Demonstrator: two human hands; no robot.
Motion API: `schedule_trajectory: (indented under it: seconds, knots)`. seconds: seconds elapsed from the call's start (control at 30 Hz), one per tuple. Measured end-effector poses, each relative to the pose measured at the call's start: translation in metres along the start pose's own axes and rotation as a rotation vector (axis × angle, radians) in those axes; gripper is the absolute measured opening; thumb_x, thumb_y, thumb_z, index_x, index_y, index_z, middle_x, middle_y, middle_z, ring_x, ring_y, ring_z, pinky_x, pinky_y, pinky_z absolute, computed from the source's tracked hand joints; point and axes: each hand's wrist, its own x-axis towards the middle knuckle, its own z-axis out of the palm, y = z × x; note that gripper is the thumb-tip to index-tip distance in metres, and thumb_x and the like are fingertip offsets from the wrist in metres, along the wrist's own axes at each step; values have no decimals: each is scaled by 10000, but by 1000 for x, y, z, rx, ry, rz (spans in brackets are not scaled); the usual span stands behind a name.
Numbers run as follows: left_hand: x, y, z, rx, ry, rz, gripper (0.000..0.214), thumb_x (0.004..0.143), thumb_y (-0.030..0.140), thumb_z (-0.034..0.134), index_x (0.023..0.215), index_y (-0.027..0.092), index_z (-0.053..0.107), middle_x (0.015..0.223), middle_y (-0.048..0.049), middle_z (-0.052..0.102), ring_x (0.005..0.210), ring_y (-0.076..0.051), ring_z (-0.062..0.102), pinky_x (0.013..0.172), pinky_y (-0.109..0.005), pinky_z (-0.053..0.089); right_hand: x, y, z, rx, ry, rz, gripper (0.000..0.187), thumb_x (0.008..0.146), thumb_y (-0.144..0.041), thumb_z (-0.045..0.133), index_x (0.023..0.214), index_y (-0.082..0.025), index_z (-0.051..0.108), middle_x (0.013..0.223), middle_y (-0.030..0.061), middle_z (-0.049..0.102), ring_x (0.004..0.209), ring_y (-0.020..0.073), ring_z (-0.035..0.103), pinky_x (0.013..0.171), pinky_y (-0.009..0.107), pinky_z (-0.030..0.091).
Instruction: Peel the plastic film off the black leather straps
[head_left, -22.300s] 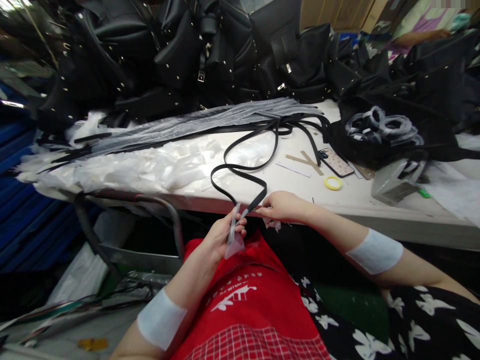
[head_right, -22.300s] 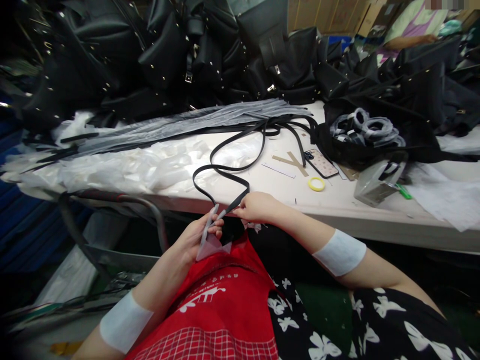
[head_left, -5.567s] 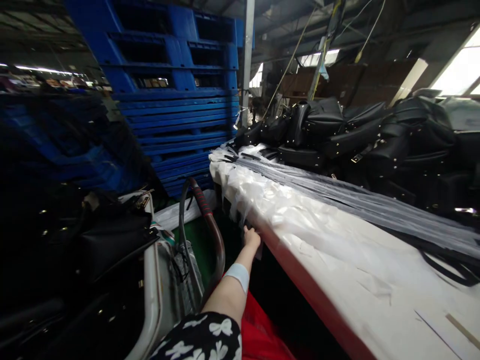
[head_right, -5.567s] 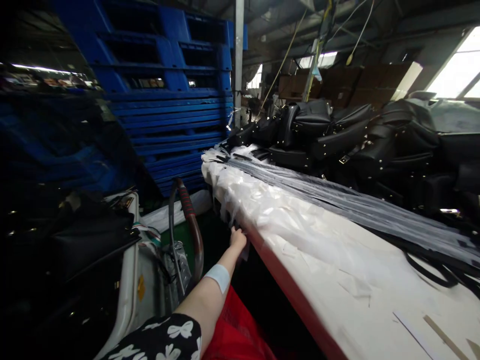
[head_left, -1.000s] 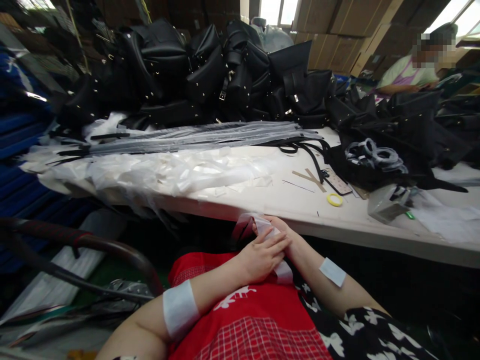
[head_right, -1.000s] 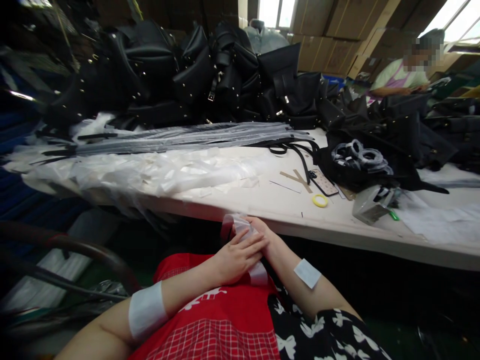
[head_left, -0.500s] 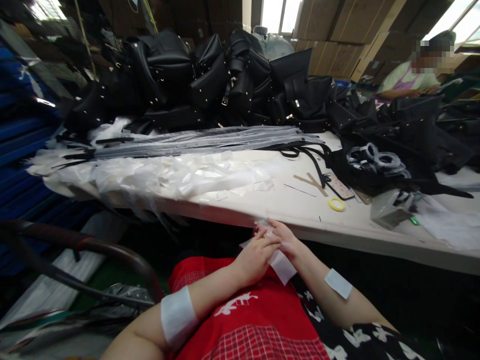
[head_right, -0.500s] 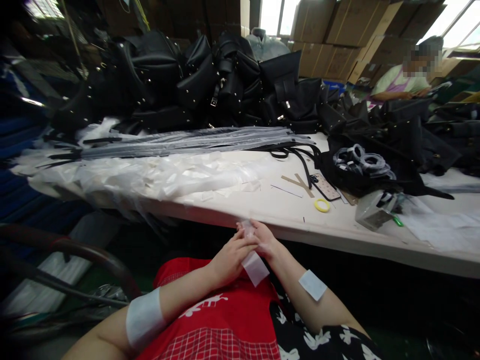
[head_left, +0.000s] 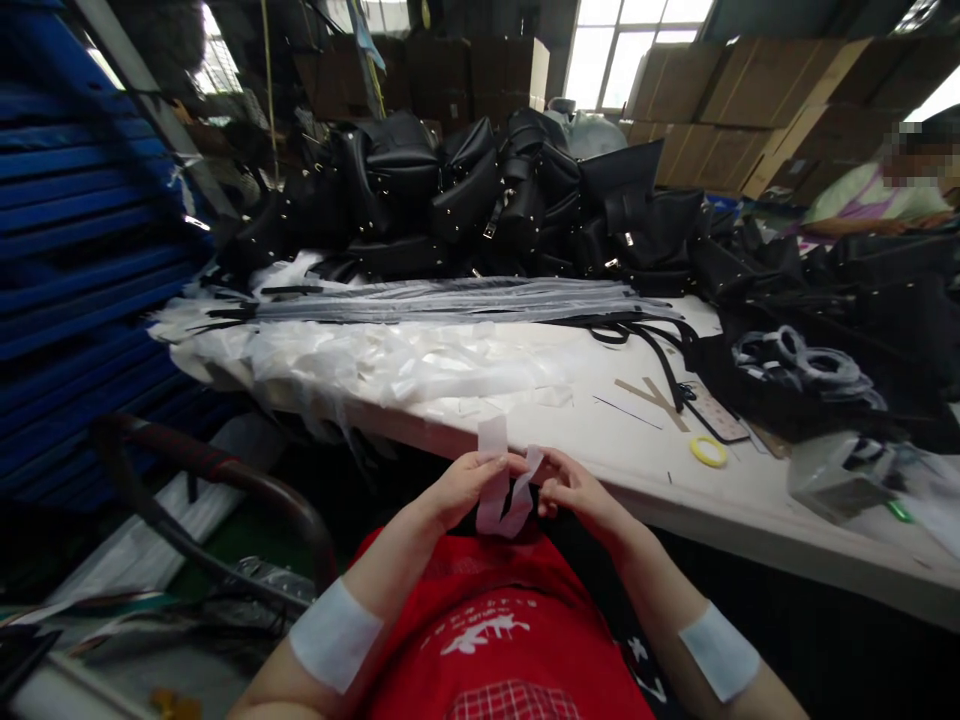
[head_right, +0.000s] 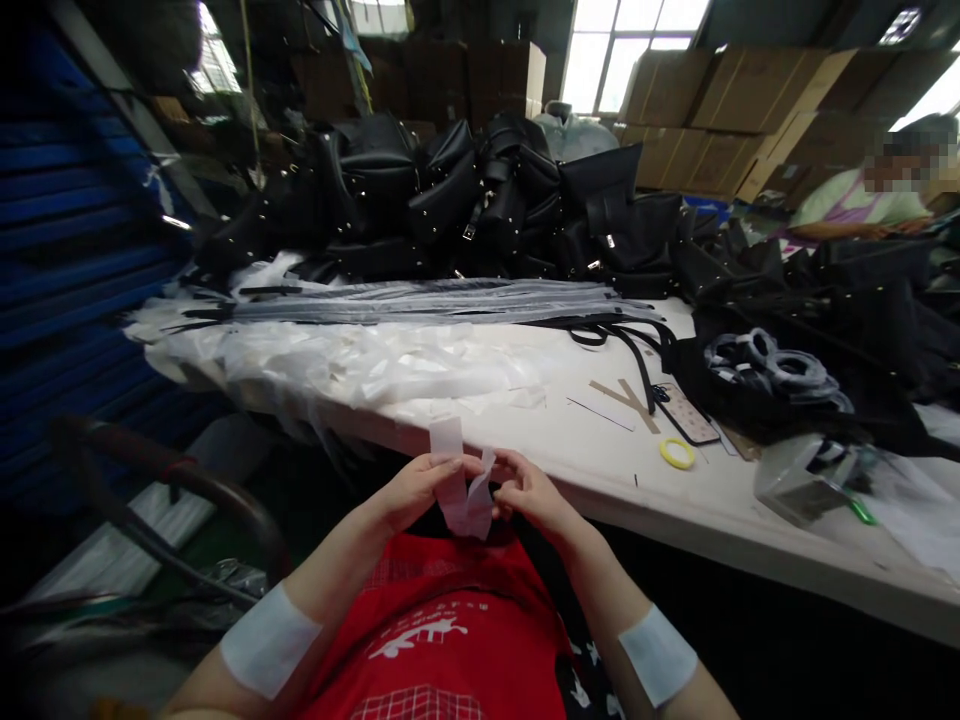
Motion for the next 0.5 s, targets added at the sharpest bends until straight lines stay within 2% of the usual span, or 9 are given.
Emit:
schedule_trajectory:
  seconds: [0.1,0.17,0.27,0.33,0.4,0.5]
  knots:
    - [0,3,1,23,-12,-12,423,812,527,660,959,142,760,960,-95,761,920,-258,685,922,-384,494,6,5,10,-54,-90,92,379,690,-419,783,929,-156,652,704,3,655,551,123,576,517,238,445]
    - [0,7,-4,117,65,34,393,817,509,657,946,156,771,1028,-93,753,1020,-269,661,992,-389,455,6,9,10,-126,-40,106,373,726,-500,756,811,-146,674,581,-12,601,504,113,532,496,235,416]
    - [-1,12,-14,182,194,108,341,810,479,669,915,177,787,1258,-86,674,1236,-284,550,1116,-387,343,2,9,6,-194,112,42,433,746,-582,714,798,-153,710,572,-2,604,463,102,491,462,236,384]
    - [-2,11,-15,142,203,117,333,800,474,682,901,175,789,1354,-84,612,1269,-290,524,1126,-391,329,-2,7,7,-216,128,-4,427,754,-582,711,884,-175,725,658,18,660,465,108,511,447,238,383]
    - [-1,6,-9,66,142,85,371,788,488,694,937,159,780,1299,-104,645,1178,-286,589,1068,-400,395,-4,8,13,-251,30,0,408,767,-568,711,929,-194,728,707,34,691,484,128,553,437,242,395]
    - [1,-4,7,-23,57,-3,472,752,511,720,1037,137,749,1018,-115,742,912,-254,683,861,-379,515,-4,14,25,-291,-92,42,445,794,-619,653,823,-180,723,577,30,650,454,149,565,430,257,410]
